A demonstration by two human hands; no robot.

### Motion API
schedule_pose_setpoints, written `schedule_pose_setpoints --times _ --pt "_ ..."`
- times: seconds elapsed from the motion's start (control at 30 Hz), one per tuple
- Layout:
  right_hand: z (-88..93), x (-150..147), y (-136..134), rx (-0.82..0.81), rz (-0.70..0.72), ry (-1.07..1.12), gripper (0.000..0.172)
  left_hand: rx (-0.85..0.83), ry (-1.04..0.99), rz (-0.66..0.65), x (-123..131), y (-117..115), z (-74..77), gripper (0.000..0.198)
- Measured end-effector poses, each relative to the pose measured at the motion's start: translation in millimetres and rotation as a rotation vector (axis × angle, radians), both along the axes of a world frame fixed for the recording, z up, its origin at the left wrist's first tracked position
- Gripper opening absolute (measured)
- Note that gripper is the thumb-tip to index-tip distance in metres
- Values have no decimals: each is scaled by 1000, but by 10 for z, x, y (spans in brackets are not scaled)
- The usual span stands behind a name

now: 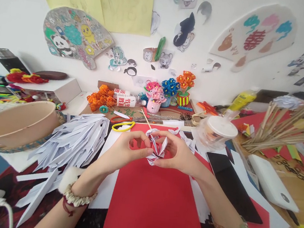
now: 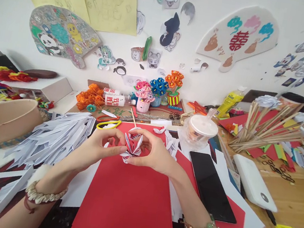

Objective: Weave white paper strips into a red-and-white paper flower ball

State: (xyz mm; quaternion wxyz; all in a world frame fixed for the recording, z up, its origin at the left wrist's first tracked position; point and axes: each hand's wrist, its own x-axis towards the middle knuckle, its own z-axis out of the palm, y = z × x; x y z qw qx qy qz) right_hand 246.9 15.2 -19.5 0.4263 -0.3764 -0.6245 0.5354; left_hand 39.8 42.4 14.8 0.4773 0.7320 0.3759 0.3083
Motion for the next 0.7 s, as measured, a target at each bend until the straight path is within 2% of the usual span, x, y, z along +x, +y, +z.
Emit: schedule_pose_setpoints --times 0.33,0.7 --pt "-6 -25 0 -17 -36 -32 71 -35 2 -9 11 2 -32 21" --pt "-67 -37 11 -13 -34 -52 72 -195 -95 -55 13 14 -72 22"
